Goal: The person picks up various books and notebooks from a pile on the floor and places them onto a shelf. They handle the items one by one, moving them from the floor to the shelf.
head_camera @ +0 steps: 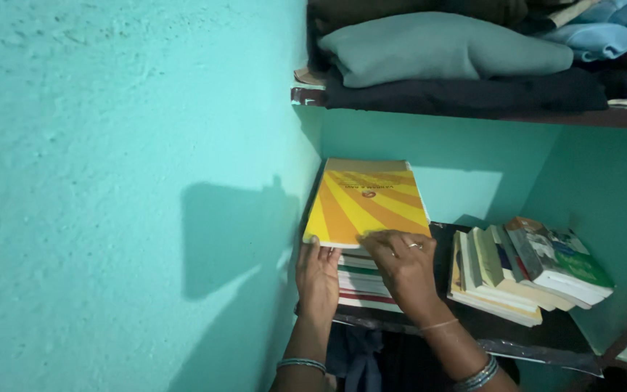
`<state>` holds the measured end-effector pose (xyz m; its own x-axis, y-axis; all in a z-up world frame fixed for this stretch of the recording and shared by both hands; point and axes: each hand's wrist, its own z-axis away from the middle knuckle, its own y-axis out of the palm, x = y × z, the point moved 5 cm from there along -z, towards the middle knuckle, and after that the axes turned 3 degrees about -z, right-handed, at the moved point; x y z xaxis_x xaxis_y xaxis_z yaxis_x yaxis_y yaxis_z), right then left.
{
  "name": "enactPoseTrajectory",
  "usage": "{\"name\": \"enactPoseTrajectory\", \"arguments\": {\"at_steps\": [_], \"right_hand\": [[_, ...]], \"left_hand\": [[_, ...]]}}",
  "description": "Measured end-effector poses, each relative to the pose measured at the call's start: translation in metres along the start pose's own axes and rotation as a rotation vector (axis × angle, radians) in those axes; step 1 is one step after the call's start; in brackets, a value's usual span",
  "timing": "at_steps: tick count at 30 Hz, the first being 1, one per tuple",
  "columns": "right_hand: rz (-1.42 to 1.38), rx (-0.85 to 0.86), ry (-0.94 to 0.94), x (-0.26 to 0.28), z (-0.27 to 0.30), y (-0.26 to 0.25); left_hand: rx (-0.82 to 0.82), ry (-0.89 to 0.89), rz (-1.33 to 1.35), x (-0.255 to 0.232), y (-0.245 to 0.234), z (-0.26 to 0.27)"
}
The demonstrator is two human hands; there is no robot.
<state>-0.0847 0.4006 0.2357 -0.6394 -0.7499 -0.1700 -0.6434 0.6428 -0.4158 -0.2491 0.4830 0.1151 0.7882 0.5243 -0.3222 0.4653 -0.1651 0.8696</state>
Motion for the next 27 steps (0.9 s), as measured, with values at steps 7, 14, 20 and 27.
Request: {"name": "enactPoseTrajectory", "arguments": {"at_steps": [7,14,20,27], "right_hand": [[0.117,0.037,0.012,-0.017,-0.02,0.031],[0.167,0.07,0.112,-0.033,-0.022,0.054],[0.232,0.158,0.145,-0.042,-0.025,0.067],[0.237,0.171,0.116,-0.045,-0.021,0.068]], "left_hand": [[-0.051,-0.019,-0.294,-0.004,0.007,0.013],[0.081,0.137,-0.729,-0.019,0.031,0.026],[0.192,0.133,-0.988,-0.022,0.035,0.004],[0.15,0.177,-1.356,-0.021,0.023,-0.012]]}}
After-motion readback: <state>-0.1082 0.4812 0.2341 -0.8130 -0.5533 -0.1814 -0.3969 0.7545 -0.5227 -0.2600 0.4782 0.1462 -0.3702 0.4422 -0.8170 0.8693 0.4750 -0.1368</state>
